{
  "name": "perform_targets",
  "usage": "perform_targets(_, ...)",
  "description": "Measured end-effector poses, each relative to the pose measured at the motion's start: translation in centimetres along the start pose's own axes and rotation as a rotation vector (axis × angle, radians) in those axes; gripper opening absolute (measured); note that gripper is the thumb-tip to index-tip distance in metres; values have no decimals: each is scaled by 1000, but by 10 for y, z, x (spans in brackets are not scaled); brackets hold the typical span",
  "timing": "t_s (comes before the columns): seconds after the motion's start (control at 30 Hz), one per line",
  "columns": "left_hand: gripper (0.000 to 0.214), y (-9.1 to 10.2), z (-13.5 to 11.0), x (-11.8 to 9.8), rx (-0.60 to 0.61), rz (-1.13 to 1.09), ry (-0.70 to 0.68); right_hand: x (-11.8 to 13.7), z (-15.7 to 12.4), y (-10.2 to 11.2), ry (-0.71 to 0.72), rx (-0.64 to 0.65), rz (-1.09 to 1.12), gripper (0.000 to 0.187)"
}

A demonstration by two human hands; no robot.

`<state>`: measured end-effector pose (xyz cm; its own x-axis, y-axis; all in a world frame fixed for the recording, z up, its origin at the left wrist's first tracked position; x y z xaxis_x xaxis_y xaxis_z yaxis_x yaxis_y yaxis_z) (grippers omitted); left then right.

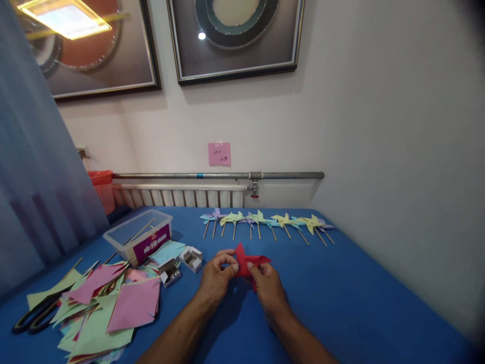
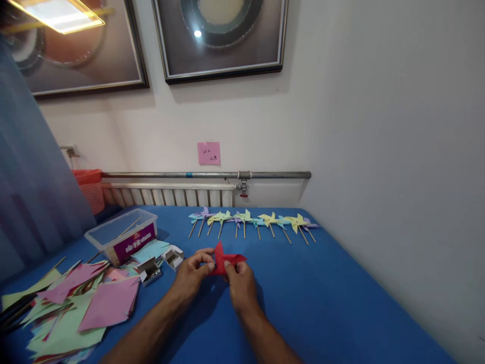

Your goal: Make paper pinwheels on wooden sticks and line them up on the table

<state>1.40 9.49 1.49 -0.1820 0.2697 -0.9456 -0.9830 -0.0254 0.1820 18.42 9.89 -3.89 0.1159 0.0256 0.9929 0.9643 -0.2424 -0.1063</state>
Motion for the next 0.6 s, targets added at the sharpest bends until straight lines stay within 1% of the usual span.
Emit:
perform_targets(0.07,7,-9,-4,6,37,-65,49,0,-1,0,2,2,-17,27)
perform_targets(0.13,13,-14,-6,11,71,-125,91,0,-2,-2,15,18,-24,29)
perform_targets(0.2,19,-16,-8,12,84,-156,102,1,-3,-4,24,41,-19,29)
perform_targets(0.37,15,-13,-10,1,37,-112,0,2,-6,-8,16,63,12,26)
perform_targets(0.5,13,-11,-11,-11,-11,-79,-104,9,-8,-8,43,67,11,25)
perform_targets(0.6,11,-11,-11,-16,-17,-48,-153,16,-11,-10,69,87,34,27)
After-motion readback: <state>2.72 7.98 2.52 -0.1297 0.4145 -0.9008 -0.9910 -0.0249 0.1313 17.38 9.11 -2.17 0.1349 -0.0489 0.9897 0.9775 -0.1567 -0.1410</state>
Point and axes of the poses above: each hand's wrist, its own z-axis towards the middle knuckle, its own y-axis out of the back of the hand, x = y × z, the point moved 9 cm from there along z, towards the middle knuckle, and after that the axes turned 4 degrees about -y, right-handed, at the moved point
